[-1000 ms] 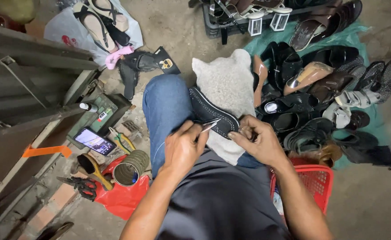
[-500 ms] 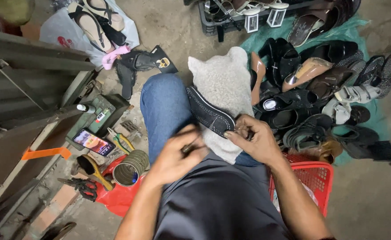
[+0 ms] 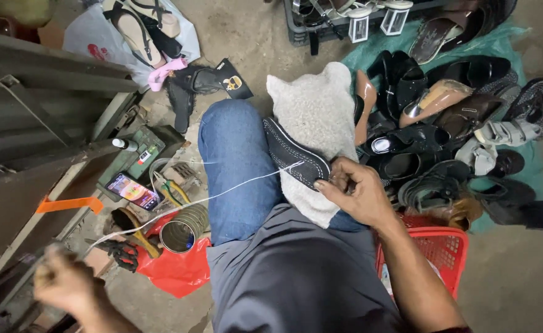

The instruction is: Hand-sewing a replacement sole onto a shoe using a needle and thread

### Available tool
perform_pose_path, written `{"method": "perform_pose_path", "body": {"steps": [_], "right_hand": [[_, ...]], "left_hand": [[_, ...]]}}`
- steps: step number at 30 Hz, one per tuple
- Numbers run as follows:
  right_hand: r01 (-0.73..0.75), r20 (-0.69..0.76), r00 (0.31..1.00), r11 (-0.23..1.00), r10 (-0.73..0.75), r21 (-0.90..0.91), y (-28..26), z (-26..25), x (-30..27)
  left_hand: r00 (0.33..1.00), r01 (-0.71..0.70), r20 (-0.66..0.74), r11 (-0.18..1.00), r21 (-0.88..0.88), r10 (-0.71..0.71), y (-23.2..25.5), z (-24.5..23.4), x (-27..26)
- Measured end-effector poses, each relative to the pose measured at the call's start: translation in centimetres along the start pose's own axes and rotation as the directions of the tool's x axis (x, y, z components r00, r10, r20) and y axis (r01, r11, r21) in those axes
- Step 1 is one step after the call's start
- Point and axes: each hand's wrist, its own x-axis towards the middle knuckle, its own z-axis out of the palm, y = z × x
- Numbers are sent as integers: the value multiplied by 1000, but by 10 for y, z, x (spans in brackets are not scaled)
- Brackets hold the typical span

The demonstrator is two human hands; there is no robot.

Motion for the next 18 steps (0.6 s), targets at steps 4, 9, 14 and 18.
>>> {"method": "perform_pose_path", "body": {"steps": [4, 9, 14, 18], "right_hand": [[5, -4, 1000, 1000, -5, -17, 10, 2, -2], [-41, -80, 996, 999, 38, -34, 27, 6, -5], [-89, -77, 993, 995, 86, -33, 21, -9, -14], [-174, -318, 931, 984, 178, 43, 58, -54, -21]], "left_hand": [[686, -726, 357, 626, 285, 634, 4, 56, -66], [281, -724, 702, 625, -293, 654, 135, 140, -235], [44, -665, 883, 674, -323, 467, 112, 160, -280], [24, -586, 840, 688, -428, 543, 127, 157, -275]]}}
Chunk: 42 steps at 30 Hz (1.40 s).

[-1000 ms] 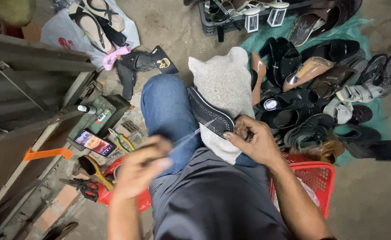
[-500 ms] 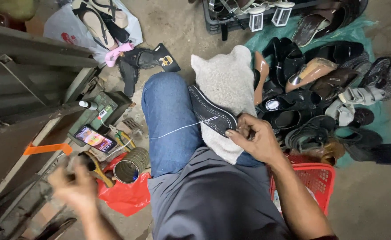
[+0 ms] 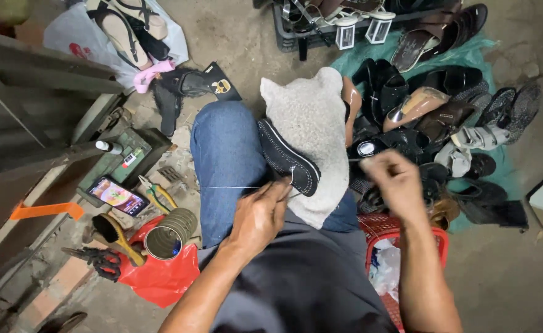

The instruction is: Hand-sewing a replacement sole onto a shoe using a needle and thread

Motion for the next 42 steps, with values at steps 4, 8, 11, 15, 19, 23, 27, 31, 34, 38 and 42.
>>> {"method": "perform_pose_path", "body": {"steps": [4, 8, 11, 15, 19, 23, 27, 31, 34, 38, 42], "right_hand": [[38, -78, 997, 980, -23, 194, 13, -10, 1], [-21, 145, 961, 465, -233, 885, 10, 7, -2], [53, 210, 934, 696, -288, 716, -43, 25, -3], [187, 374, 917, 978, -138, -97, -73, 37, -13], [221, 324, 932, 964, -164, -146, -48, 41, -18], [140, 198, 972, 988, -126, -60, -18, 41, -19], [125, 160, 981, 988, -110, -90, -9, 46, -20], [53, 107, 994, 983, -35, -178, -25, 50, -21], [35, 111, 994, 978, -13, -205, -27, 51, -18], [26, 142, 990, 963, 13, -267, -39, 52, -13], [58, 161, 987, 962, -15, -266, -68, 52, -14]], "left_hand": [[1000, 11, -26, 1000, -28, -12, 2, 5, -4], [1000, -10, -13, 1000, 23, 11, 11, 2, 3], [999, -33, -19, 997, 65, 34, 15, 1, 7], [999, -50, -12, 992, 116, 51, 13, 6, 8], [997, -74, 3, 992, 103, 74, 13, 11, 14], [995, -94, 29, 984, 154, 91, 8, 22, 19], [996, -68, 70, 984, 163, 57, 10, 18, 24], [990, 10, 137, 982, 188, -37, 22, -10, 25], [995, -67, 87, 985, 160, 53, 17, -17, 17], [994, -52, 104, 990, 132, 39, 28, -24, 20], [993, -103, 77, 974, 202, 90, 28, -18, 21]]}}
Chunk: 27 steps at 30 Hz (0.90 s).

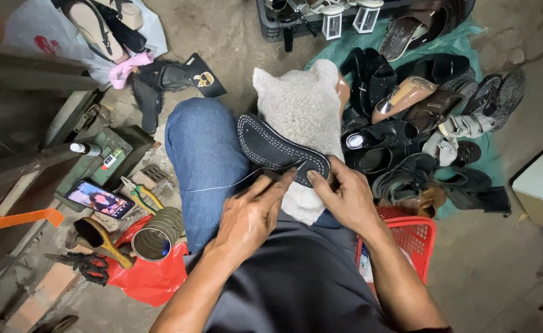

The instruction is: Hand-sewing a replacement sole onto a shoe using a needle and thread

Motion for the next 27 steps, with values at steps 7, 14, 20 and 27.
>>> {"method": "perform_pose_path", "body": {"steps": [7, 14, 20, 27], "right_hand": [[1, -5, 1000, 1000, -1, 8, 1, 0, -1], [30, 4, 1000, 999, -30, -16, -3, 0, 0], [37, 13, 999, 997, -36, -74, -1, -1, -4], [70, 27, 998, 965, -65, -254, -2, 7, -13]], "left_hand": [[999, -30, -25, 999, 36, 31, -5, 8, -1], [999, -29, -13, 1000, 10, 29, -5, 7, 1], [998, -56, 15, 997, 52, 56, -4, -2, 7], [973, -183, 154, 981, 66, 171, -12, -36, 20]]}}
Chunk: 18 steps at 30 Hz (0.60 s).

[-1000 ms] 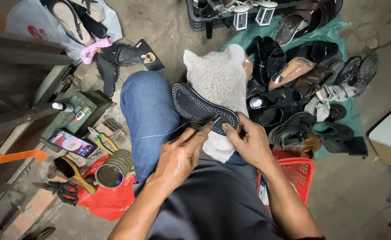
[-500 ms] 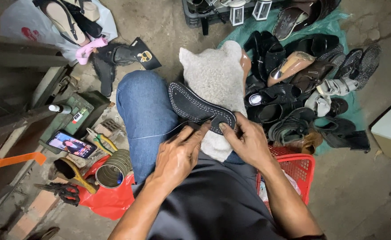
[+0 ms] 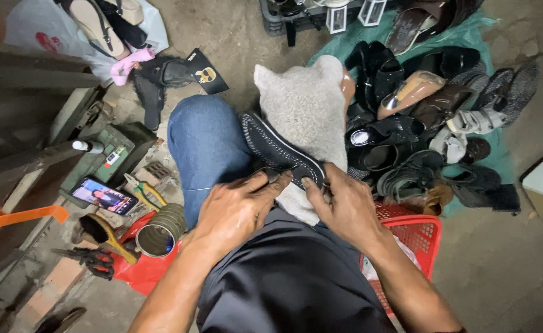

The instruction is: Hand-sewing a replacement sole onto a shoe using a needle and thread

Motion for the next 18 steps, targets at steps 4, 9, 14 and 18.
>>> {"method": "perform_pose_path", "body": {"steps": [4, 9, 14, 18], "right_hand": [[62, 25, 998, 980, -58, -188, -11, 10, -2], [169, -58, 977, 912, -205, -373, -9, 17, 5], [149, 145, 981, 979, -129, -139, -30, -2, 15], [297, -97, 951, 954, -293, 31, -6, -30, 25]], "left_hand": [[1000, 0, 4, 997, 82, 0, -5, 2, 2], [992, -24, -124, 999, 44, 30, -21, 21, -5], [982, 115, 146, 993, 20, -116, -37, 19, -25], [992, 121, 18, 989, 85, -123, -31, 18, -36]]}}
